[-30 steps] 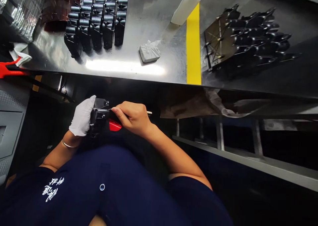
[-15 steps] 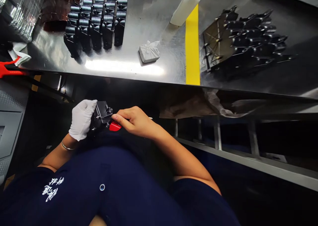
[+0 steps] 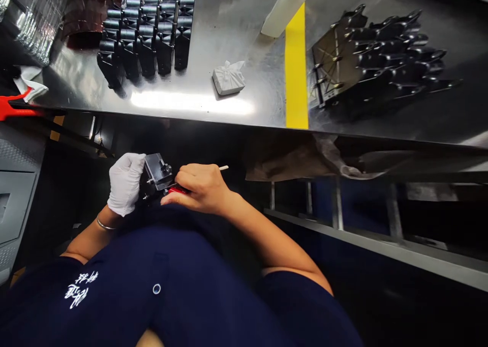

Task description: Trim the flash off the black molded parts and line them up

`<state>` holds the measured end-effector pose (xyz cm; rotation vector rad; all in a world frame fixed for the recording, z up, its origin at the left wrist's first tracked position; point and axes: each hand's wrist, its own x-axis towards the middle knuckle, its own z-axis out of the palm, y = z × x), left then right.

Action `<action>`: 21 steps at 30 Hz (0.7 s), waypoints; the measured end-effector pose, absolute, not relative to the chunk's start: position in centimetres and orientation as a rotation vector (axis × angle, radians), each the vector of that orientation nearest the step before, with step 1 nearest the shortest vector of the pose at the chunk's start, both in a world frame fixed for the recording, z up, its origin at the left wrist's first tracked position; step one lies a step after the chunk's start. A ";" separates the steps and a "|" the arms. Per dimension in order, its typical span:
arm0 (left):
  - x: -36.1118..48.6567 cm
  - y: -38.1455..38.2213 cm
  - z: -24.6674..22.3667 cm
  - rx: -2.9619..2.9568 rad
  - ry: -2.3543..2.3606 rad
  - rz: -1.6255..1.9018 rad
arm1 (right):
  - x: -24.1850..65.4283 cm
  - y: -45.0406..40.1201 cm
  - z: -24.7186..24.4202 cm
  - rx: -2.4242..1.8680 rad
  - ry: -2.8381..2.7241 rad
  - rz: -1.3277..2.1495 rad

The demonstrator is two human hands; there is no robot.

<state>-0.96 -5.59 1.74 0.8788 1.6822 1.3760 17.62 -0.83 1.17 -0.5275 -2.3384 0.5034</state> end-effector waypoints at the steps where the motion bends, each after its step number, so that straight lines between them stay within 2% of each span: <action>1: -0.9 -5.6 1.7 0.872 1.678 1.374 | 17.6 -0.8 1.2 -0.518 -2.346 0.500; 9: -0.7 -5.4 1.8 0.822 1.659 1.338 | 17.5 -0.5 1.8 -0.576 -2.405 0.472; 15: -0.7 -4.4 1.2 0.681 1.610 1.393 | 16.4 -1.2 0.0 -0.584 -2.100 0.554; 21: 0.5 -1.4 1.6 0.201 1.072 1.651 | 15.9 -2.1 -2.0 -0.973 -2.062 0.711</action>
